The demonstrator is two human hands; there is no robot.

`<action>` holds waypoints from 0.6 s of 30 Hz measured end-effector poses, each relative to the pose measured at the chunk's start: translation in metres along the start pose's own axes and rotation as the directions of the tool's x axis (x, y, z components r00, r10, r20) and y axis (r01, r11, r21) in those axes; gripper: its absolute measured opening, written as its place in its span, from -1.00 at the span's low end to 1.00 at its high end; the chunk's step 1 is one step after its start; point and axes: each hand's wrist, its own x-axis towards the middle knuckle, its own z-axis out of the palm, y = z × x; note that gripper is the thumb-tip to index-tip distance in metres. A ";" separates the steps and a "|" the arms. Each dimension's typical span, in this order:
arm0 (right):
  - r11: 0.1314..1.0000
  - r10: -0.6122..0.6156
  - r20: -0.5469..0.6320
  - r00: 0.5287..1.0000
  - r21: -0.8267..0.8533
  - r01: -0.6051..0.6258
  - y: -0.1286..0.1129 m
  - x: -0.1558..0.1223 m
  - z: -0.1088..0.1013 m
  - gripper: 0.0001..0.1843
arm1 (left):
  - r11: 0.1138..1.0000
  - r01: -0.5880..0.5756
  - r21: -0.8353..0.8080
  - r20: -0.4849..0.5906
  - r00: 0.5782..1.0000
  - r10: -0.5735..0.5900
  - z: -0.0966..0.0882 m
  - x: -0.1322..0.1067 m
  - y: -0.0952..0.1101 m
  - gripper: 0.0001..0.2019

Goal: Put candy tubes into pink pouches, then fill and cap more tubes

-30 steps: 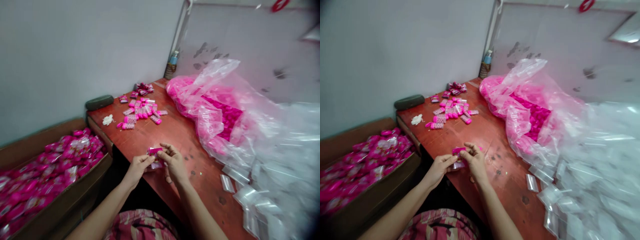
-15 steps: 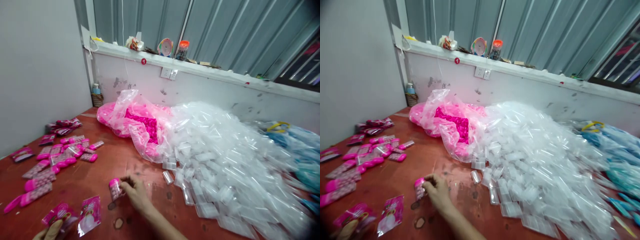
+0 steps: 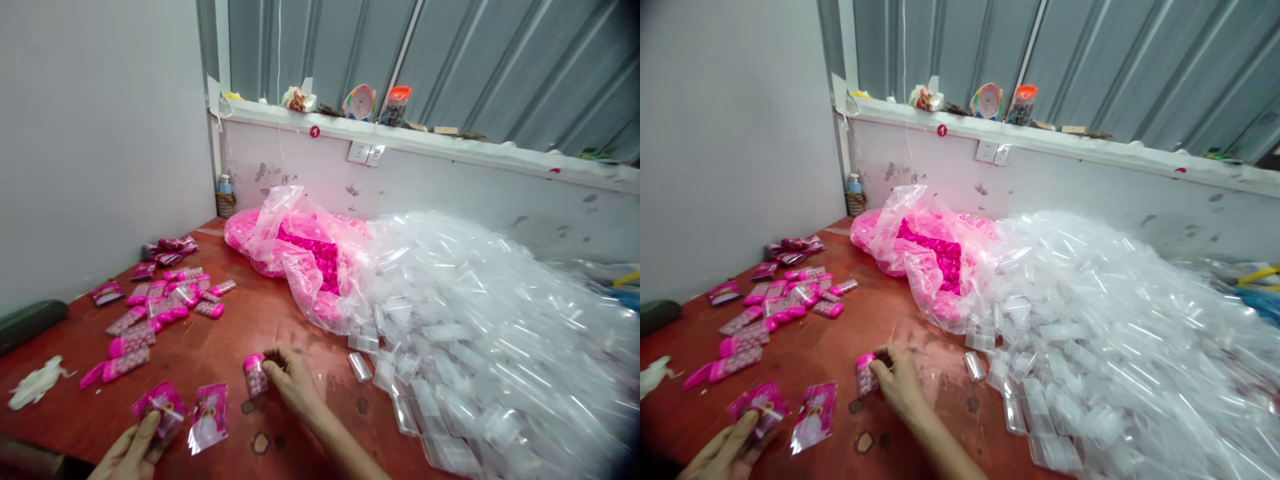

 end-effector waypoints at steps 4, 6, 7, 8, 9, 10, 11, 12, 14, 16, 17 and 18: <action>0.952 0.012 -0.001 1.000 -0.307 -0.012 -0.004 -0.011 -0.005 -0.77 | 0.991 0.019 -0.130 0.013 1.000 -0.018 0.014 -0.026 0.013 -0.98; 0.930 0.046 0.026 0.999 -0.366 -0.033 -0.003 -0.011 -0.008 -0.73 | 0.988 0.028 -0.149 0.026 0.999 -0.025 0.019 -0.035 0.015 -0.97; 0.917 0.058 0.045 0.997 -0.398 -0.035 -0.002 -0.010 -0.008 -0.72 | 0.987 0.038 -0.158 0.040 0.999 -0.032 0.020 -0.039 0.015 -0.98; 0.900 0.068 0.061 0.996 -0.434 -0.035 -0.002 -0.008 -0.006 -0.71 | 0.985 0.043 -0.169 0.052 0.998 -0.035 0.021 -0.042 0.015 -0.97; 0.882 0.075 0.074 0.994 -0.470 -0.032 -0.002 -0.006 -0.003 -0.70 | 0.982 0.054 -0.181 0.069 0.997 -0.042 0.022 -0.044 0.015 -0.96; 0.865 0.081 0.084 0.993 -0.502 -0.028 -0.002 -0.005 0.001 -0.67 | 0.979 0.065 -0.194 0.083 0.995 -0.049 0.023 -0.047 0.015 -0.96; 0.849 0.086 0.089 0.992 -0.527 -0.027 -0.002 -0.003 0.005 -0.65 | 0.975 0.076 -0.210 0.091 0.994 -0.058 0.024 -0.049 0.015 -0.96; 0.831 0.094 0.089 0.992 -0.556 -0.029 -0.002 -0.002 0.011 -0.62 | 0.971 0.088 -0.224 0.095 0.993 -0.068 0.024 -0.051 0.015 -0.96; 0.763 0.122 0.088 0.989 -0.645 -0.036 -0.002 0.000 0.021 -0.54 | 0.962 0.115 -0.249 0.092 0.991 -0.095 0.026 -0.055 0.016 -0.96; 0.648 0.146 0.097 0.985 -0.761 -0.021 -0.001 0.001 0.028 -0.50 | 0.953 0.148 -0.263 0.089 0.988 -0.129 0.029 -0.056 0.017 -0.95; 0.590 0.152 0.106 0.983 -0.807 -0.004 -0.001 0.001 0.031 -0.52 | 0.950 0.163 -0.266 0.089 0.986 -0.144 0.030 -0.057 0.017 -0.95; 0.547 0.153 0.119 0.981 -0.837 0.016 -0.001 0.001 0.032 -0.55 | 0.947 0.177 -0.269 0.088 0.983 -0.159 0.032 -0.058 0.018 -0.95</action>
